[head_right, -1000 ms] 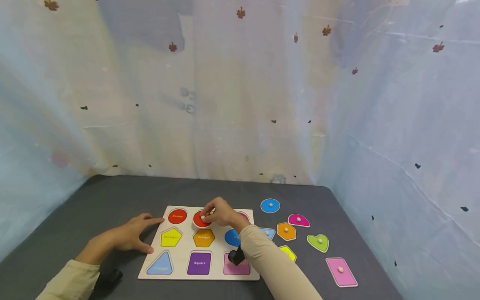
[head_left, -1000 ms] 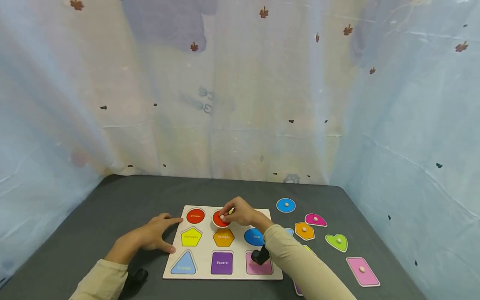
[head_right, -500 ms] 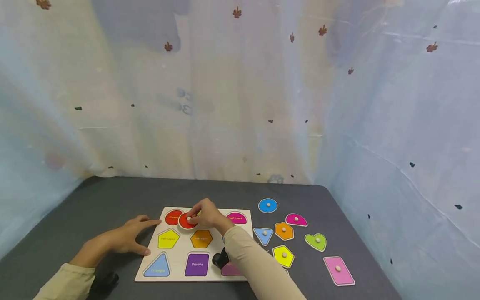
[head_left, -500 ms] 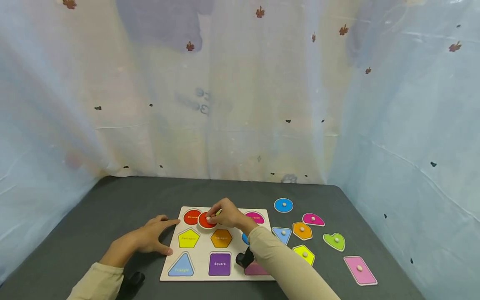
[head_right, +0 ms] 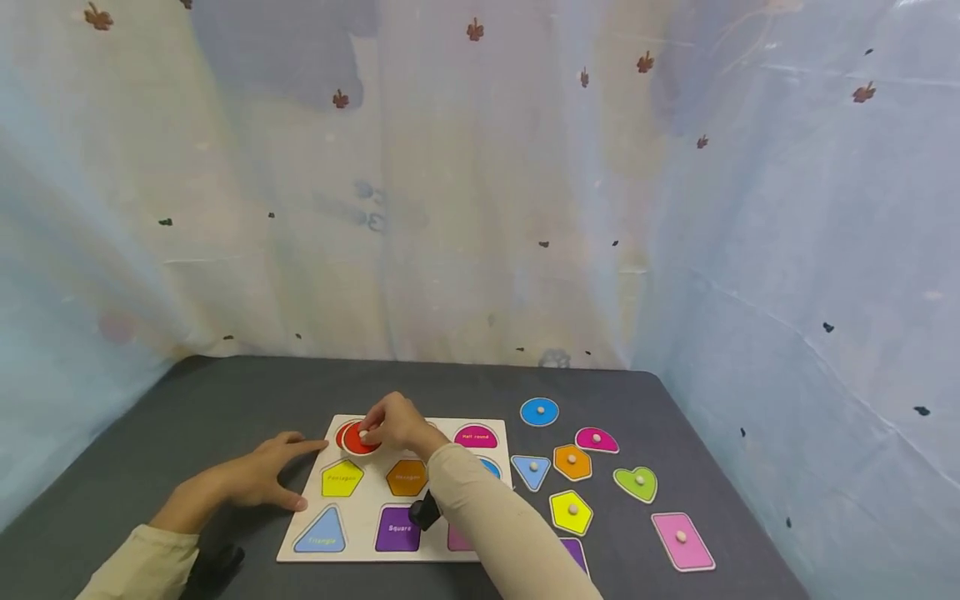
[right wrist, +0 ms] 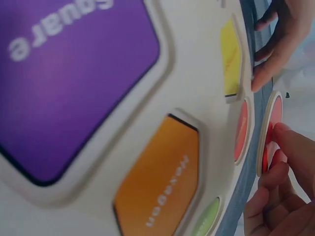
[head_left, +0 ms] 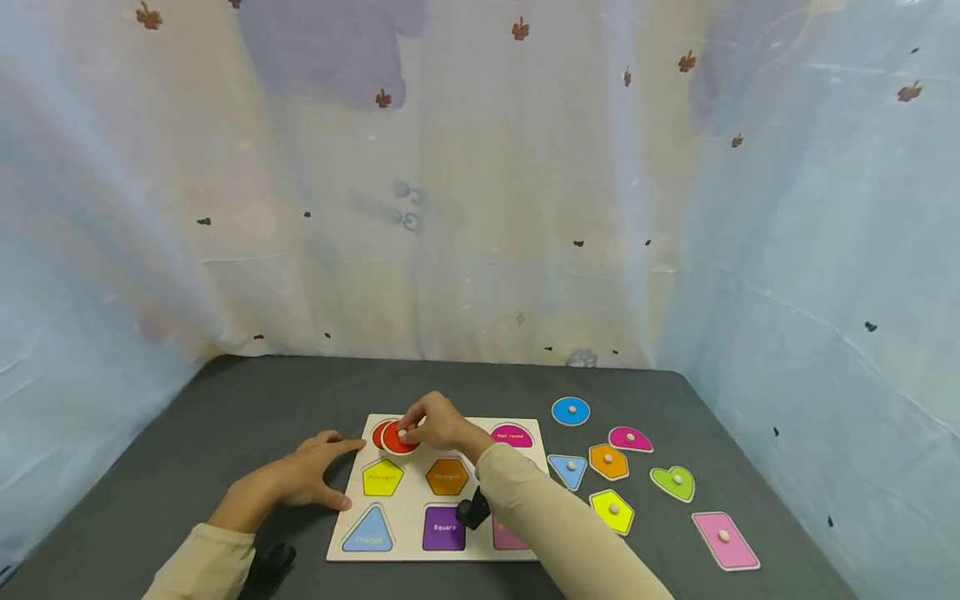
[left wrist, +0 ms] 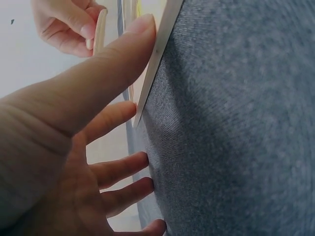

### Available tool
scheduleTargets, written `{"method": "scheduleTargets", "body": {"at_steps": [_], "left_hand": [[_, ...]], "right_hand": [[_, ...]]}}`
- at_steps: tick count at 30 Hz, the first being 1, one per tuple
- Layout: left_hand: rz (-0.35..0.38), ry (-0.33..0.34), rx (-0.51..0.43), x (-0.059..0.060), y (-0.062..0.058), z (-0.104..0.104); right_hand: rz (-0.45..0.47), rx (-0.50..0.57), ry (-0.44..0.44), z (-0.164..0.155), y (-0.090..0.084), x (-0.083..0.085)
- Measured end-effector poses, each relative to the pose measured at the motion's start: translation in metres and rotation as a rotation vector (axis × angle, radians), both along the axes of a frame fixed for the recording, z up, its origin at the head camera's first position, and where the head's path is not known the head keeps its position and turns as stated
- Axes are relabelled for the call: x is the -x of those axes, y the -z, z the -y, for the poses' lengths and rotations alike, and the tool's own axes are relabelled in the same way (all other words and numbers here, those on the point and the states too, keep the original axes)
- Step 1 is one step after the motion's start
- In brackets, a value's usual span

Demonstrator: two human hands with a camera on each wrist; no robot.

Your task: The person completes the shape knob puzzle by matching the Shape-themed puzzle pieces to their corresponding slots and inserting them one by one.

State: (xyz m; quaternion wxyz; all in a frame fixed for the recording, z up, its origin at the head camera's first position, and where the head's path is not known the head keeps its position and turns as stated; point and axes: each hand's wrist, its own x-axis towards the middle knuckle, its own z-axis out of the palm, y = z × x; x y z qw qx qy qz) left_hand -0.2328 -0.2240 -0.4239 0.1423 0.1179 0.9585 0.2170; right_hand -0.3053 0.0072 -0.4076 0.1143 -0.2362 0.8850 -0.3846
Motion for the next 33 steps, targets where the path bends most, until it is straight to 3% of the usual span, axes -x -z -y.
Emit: {"method": "scheduleTargets", "body": {"at_steps": [4,11,23,33], "left_hand": [[-0.007,-0.003,-0.001,0.003,0.0,0.002],[-0.014,0.004,0.019,0.005,-0.013,0.004],[-0.021,0.008,0.014,0.004,-0.006,0.0],[-0.01,0.0,0.018,-0.001,-0.003,-0.002]], "right_hand": [[-0.032,0.004,-0.014,0.002,-0.007,0.003],[-0.025,0.03,0.006,0.008,-0.012,0.012],[-0.004,-0.022,0.019,0.024,0.009,0.016],[0.017,-0.053,0.058,0.029,0.015,0.018]]}}
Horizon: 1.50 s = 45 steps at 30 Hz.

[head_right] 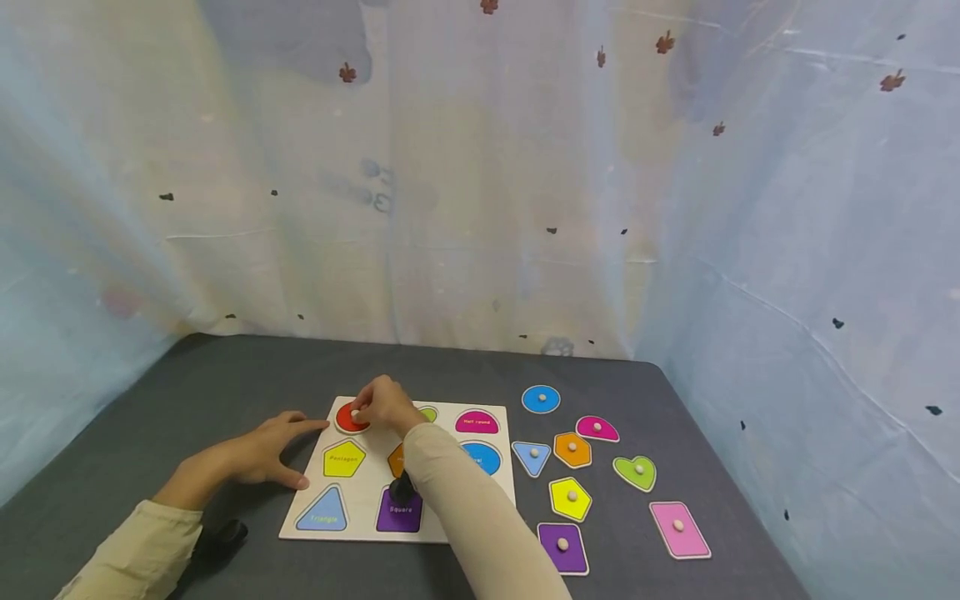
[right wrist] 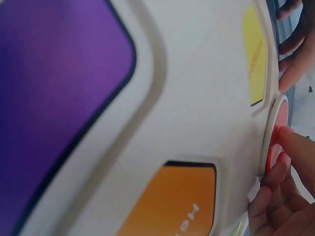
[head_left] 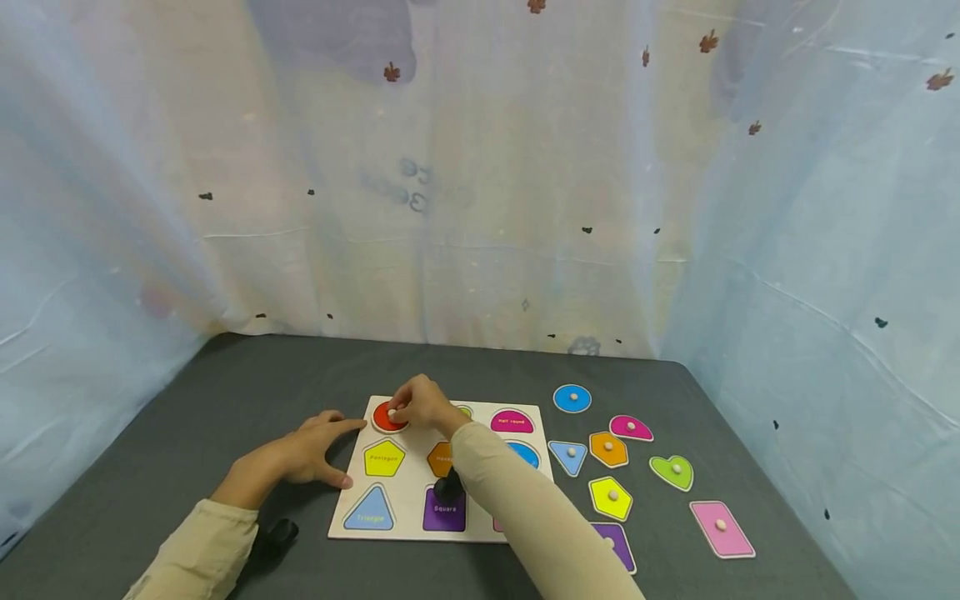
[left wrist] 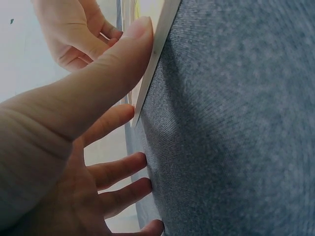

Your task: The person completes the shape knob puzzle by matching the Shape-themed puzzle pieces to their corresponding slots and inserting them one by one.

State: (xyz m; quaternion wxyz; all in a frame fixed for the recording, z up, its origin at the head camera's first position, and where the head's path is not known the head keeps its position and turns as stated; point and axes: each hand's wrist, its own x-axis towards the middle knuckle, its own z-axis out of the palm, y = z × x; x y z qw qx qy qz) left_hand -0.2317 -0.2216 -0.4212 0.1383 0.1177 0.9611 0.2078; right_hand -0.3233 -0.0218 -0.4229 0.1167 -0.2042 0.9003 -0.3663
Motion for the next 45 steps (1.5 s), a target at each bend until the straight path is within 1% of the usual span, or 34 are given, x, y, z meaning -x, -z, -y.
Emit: {"method": "scheduleTargets", "body": {"at_steps": [6,13,16,21,25,36,45], "left_hand": [[0.009,-0.016,-0.003,0.0004,-0.001,-0.0003],[0.004,-0.013,0.0,-0.0007,0.0,-0.0003],[0.002,-0.02,0.001,-0.0009,0.0004,-0.0009],[0.001,-0.028,0.009,-0.0015,-0.0001,-0.002],[-0.001,-0.024,0.007,-0.0023,0.0,-0.0017],[-0.011,-0.009,-0.008,-0.0011,0.0004,-0.0005],[-0.013,0.006,-0.014,-0.0004,0.0015,-0.0005]], "right_hand": [[0.004,-0.006,0.017,0.0023,0.0003,0.0032],[0.021,-0.02,0.06,0.0041,0.002,0.0],[0.016,-0.014,0.054,0.0034,0.0035,0.0001],[-0.004,-0.013,0.018,0.0001,0.0046,0.0015],[0.01,-0.001,0.002,-0.0018,0.0054,0.003],[0.021,0.001,0.008,0.0003,0.0071,0.0041],[0.038,0.038,0.028,-0.0033,0.0091,0.0016]]}}
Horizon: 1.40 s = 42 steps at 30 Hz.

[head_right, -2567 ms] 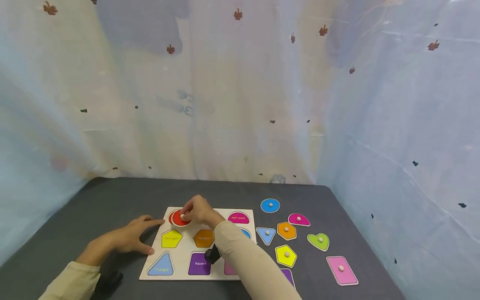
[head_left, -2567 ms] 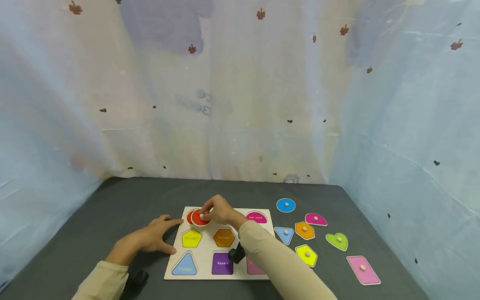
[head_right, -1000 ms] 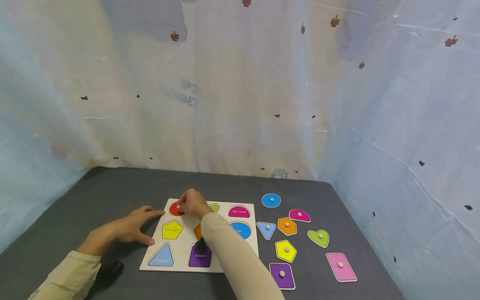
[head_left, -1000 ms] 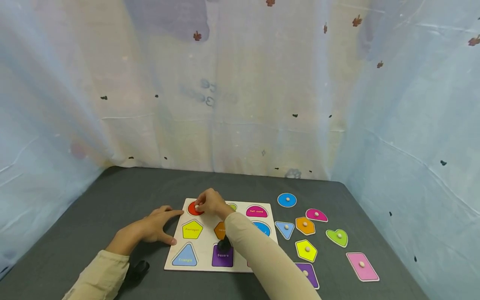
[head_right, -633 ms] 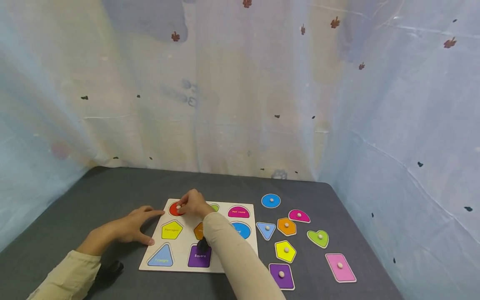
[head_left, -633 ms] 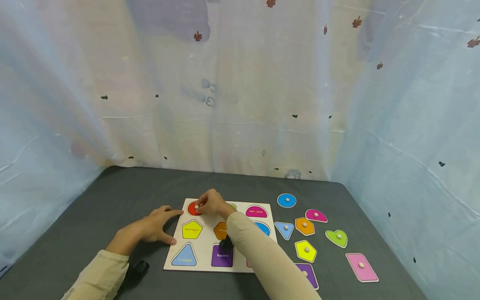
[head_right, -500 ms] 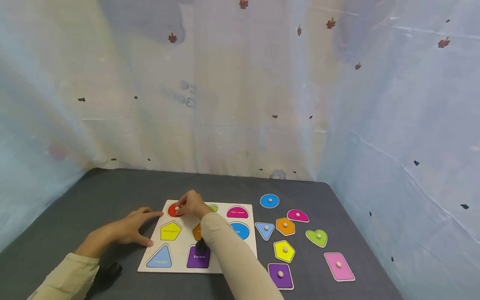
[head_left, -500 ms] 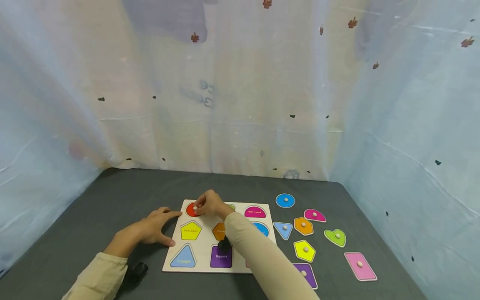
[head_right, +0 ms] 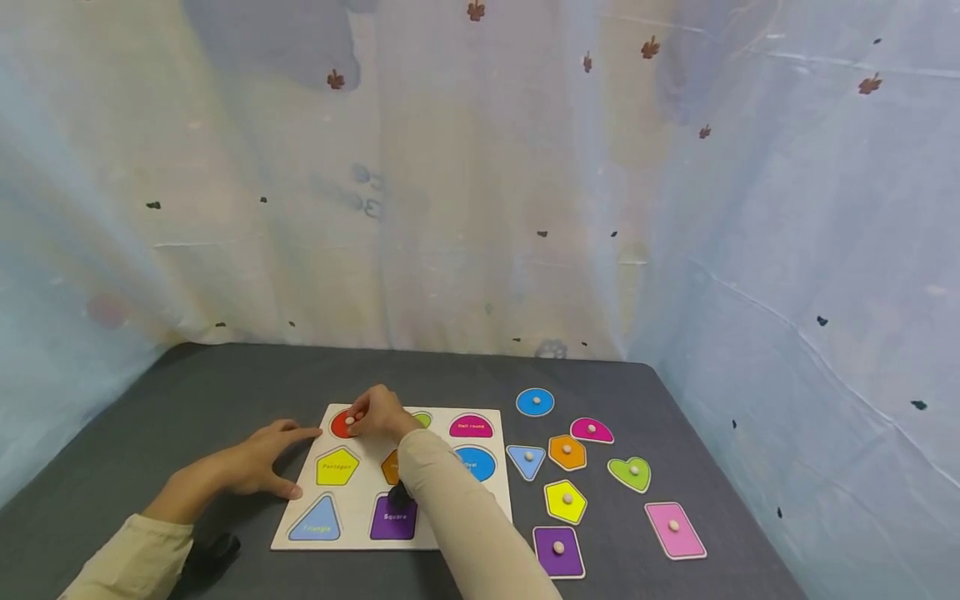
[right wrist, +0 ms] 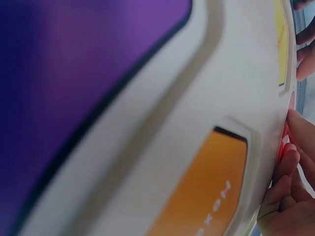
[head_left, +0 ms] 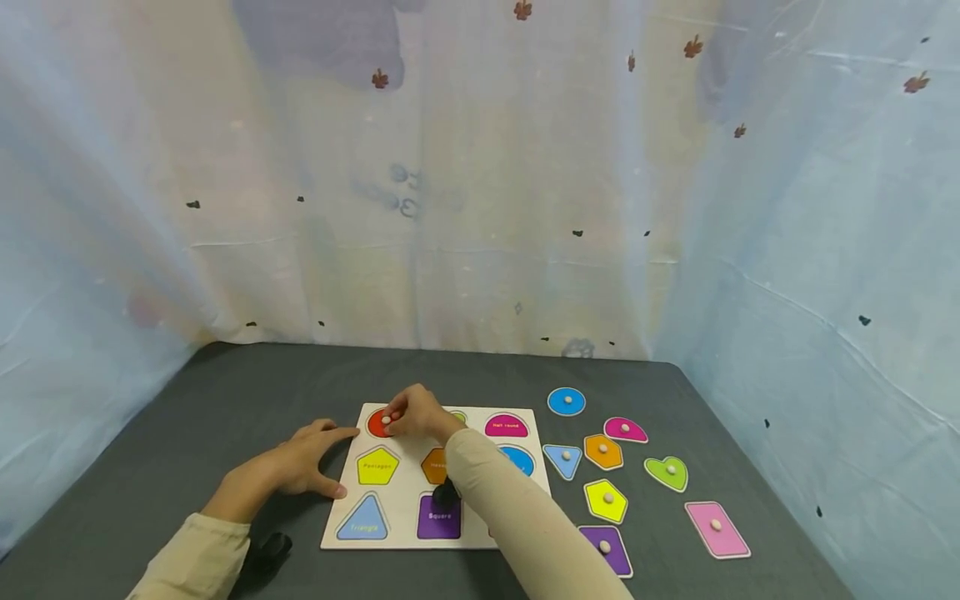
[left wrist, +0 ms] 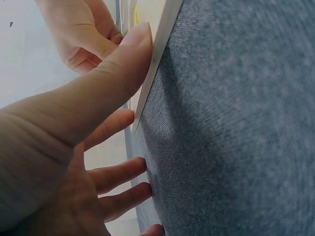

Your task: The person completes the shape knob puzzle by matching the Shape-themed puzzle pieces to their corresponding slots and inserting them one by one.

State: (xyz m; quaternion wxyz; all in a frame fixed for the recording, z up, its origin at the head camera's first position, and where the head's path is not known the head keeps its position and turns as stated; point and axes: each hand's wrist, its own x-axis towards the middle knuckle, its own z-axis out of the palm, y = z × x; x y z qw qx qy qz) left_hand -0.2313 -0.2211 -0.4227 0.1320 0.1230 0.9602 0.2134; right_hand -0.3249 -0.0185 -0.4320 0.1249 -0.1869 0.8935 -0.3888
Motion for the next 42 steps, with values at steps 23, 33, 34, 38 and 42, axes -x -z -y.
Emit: {"method": "scheduleTargets", "body": {"at_steps": [23,33,34,38,42], "left_hand": [[0.02,-0.022,0.005,0.002,0.005,0.001],[0.005,-0.031,0.046,0.005,0.005,0.004],[0.005,-0.03,0.04,0.004,0.006,0.004],[-0.005,-0.013,0.012,0.004,0.006,0.004],[-0.003,-0.011,0.001,0.003,0.005,0.003]], "right_hand": [[0.069,0.098,-0.042,-0.021,-0.013,-0.006],[-0.022,0.048,-0.064,-0.053,-0.024,-0.002],[-0.022,0.054,-0.067,-0.056,-0.025,-0.002],[-0.038,0.079,-0.089,-0.07,-0.029,-0.002],[-0.055,0.083,-0.111,-0.082,-0.033,-0.003]]}}
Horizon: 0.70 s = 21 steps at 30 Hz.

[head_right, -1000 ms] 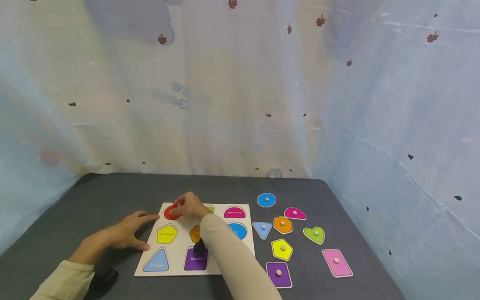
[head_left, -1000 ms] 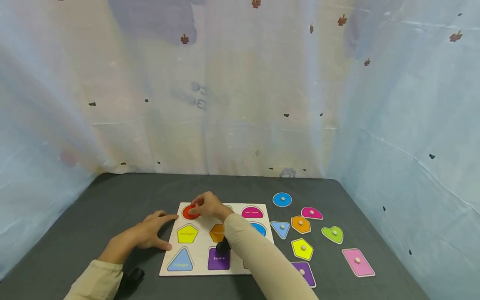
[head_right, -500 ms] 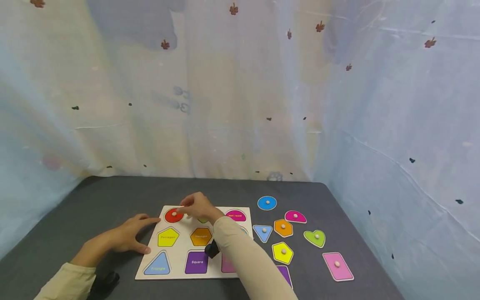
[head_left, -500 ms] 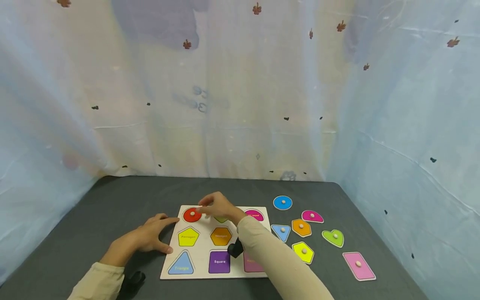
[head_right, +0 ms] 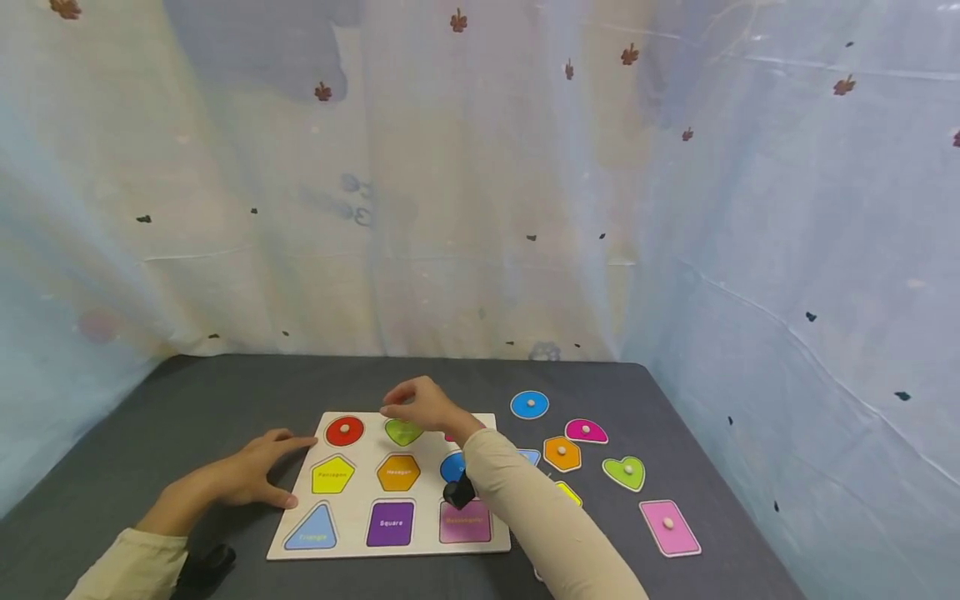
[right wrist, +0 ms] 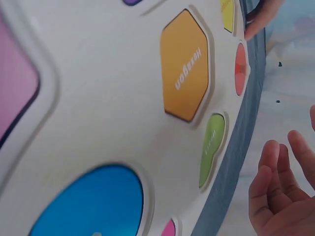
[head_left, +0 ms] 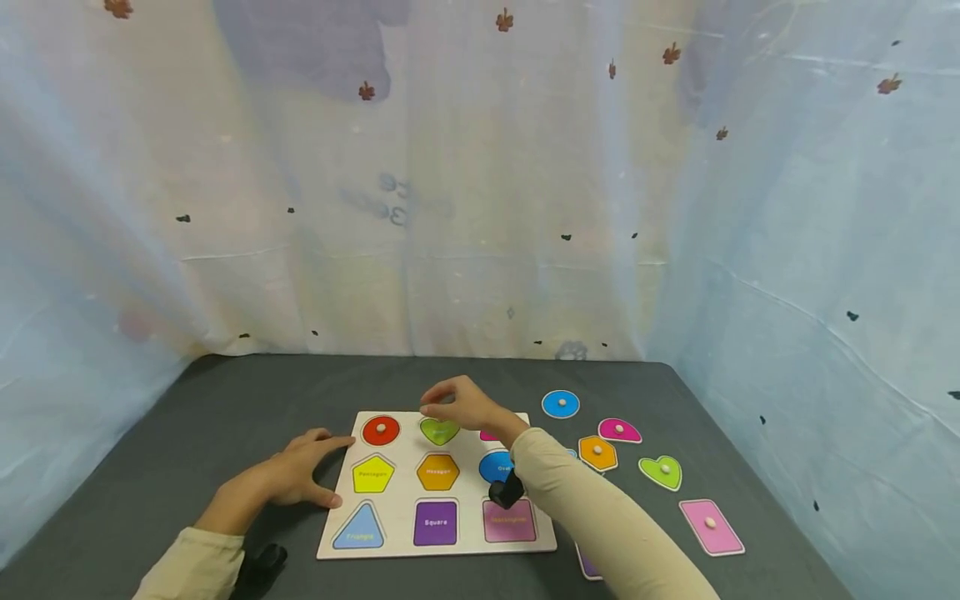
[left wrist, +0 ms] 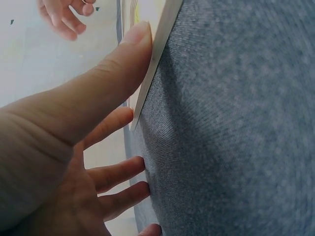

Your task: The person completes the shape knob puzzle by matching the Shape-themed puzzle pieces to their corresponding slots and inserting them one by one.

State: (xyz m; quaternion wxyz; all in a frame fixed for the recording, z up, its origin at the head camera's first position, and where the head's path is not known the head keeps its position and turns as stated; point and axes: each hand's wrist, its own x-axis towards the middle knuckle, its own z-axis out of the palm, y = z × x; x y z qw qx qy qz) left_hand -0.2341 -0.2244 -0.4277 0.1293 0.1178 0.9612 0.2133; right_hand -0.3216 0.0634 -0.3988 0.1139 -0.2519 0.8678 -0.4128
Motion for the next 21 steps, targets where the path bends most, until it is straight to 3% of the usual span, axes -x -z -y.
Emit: {"method": "scheduleTargets", "body": {"at_steps": [9,21], "left_hand": [[-0.005,-0.003,-0.003,0.0,-0.003,0.001],[0.002,0.002,0.006,-0.001,-0.002,-0.001]], "right_hand": [[-0.012,-0.025,-0.019,-0.026,-0.008,-0.002],[-0.005,-0.009,-0.012,-0.054,-0.003,-0.004]]}}
